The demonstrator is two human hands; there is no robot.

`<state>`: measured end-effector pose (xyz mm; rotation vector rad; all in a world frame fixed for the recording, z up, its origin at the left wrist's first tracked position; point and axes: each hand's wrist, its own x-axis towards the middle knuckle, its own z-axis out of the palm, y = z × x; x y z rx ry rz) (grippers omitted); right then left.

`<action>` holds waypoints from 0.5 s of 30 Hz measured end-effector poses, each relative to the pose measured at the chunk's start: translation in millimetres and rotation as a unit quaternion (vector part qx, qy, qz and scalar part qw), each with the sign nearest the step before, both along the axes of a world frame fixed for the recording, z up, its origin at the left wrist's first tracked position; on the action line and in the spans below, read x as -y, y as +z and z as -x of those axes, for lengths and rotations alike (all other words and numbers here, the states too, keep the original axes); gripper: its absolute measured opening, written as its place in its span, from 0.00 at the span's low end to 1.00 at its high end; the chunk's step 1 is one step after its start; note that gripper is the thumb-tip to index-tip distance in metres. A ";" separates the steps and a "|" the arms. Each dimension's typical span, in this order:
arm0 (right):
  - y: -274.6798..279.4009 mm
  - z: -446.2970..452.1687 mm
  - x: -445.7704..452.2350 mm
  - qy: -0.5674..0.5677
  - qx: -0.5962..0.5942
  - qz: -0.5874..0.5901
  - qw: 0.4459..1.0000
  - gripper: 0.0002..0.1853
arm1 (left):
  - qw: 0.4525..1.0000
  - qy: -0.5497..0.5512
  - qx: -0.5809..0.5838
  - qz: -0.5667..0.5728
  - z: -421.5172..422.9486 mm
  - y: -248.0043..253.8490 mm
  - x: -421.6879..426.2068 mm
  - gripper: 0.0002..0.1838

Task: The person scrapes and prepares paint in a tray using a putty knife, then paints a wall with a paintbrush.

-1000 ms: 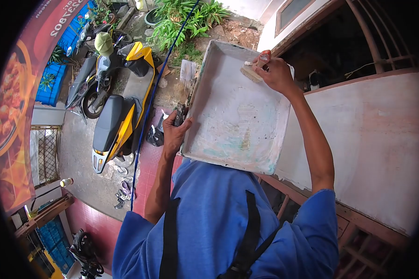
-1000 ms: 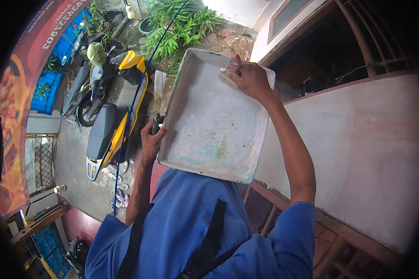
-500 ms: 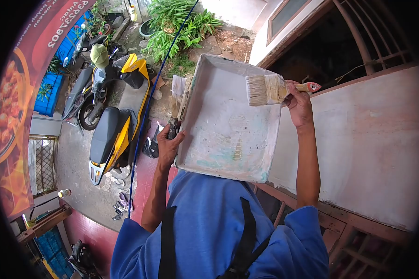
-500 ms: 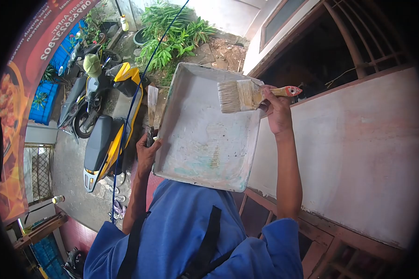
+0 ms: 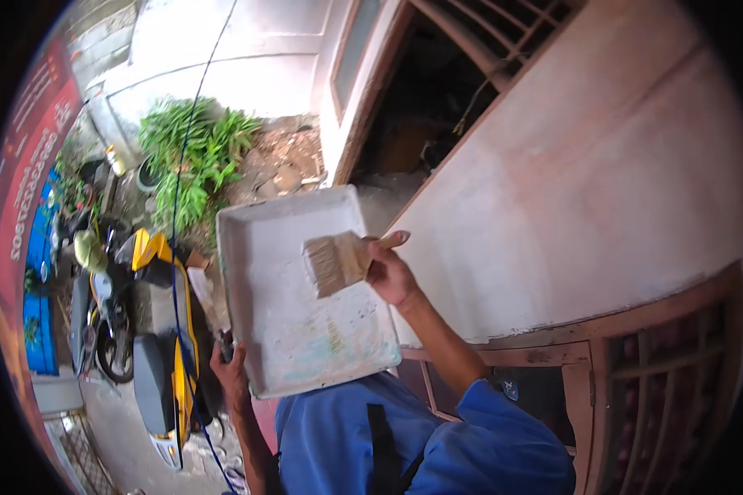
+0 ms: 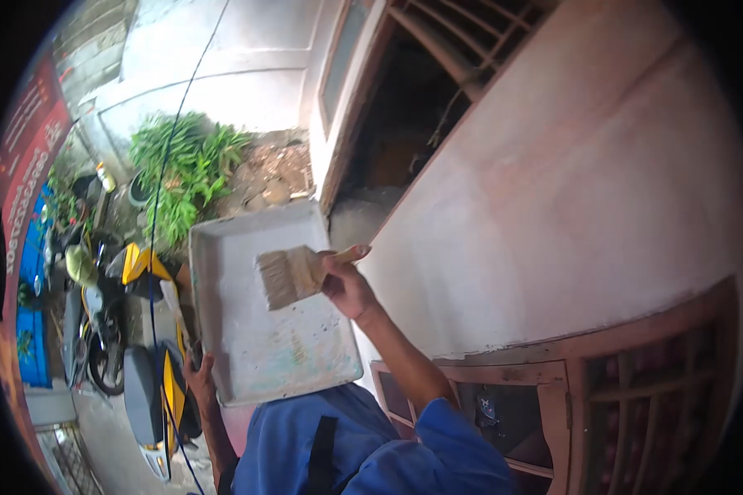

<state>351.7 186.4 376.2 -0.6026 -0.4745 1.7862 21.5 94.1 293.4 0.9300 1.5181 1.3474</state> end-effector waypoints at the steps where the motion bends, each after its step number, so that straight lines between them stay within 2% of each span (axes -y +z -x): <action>1: 4.5 3.2 7.6 -0.028 0.007 0.006 1.000 0.15 | 1.000 -0.002 0.011 -0.002 -0.4 -0.4 0.5 0.17; 5: 48.3 -17.9 17.7 -0.126 0.028 -0.014 0.991 0.16 | 0.997 -0.012 0.059 -0.052 1.3 -8.4 -0.9 0.16; 6: 57.2 -39.2 15.4 -0.129 0.051 -0.055 0.989 0.16 | 0.996 -0.011 0.065 -0.056 -0.4 -5.7 0.3 0.16; 8: 97.3 -76.7 18.2 -0.205 0.174 -0.116 0.956 0.13 | 0.997 -0.007 0.061 -0.043 -4.1 5.1 1.4 0.15; 11: 168.8 -132.7 24.8 -0.295 0.369 -0.203 0.858 0.12 | 0.997 -0.010 0.076 -0.031 -6.3 13.4 0.8 0.15; 13: 214.8 -160.8 29.8 -0.364 0.500 -0.206 0.758 0.13 | 0.996 -0.013 0.080 -0.030 -7.4 15.4 1.4 0.15; 15: 253.5 -182.9 32.6 -0.399 0.616 -0.239 0.636 0.12 | 0.997 -0.015 0.071 -0.032 -7.4 16.0 0.8 0.15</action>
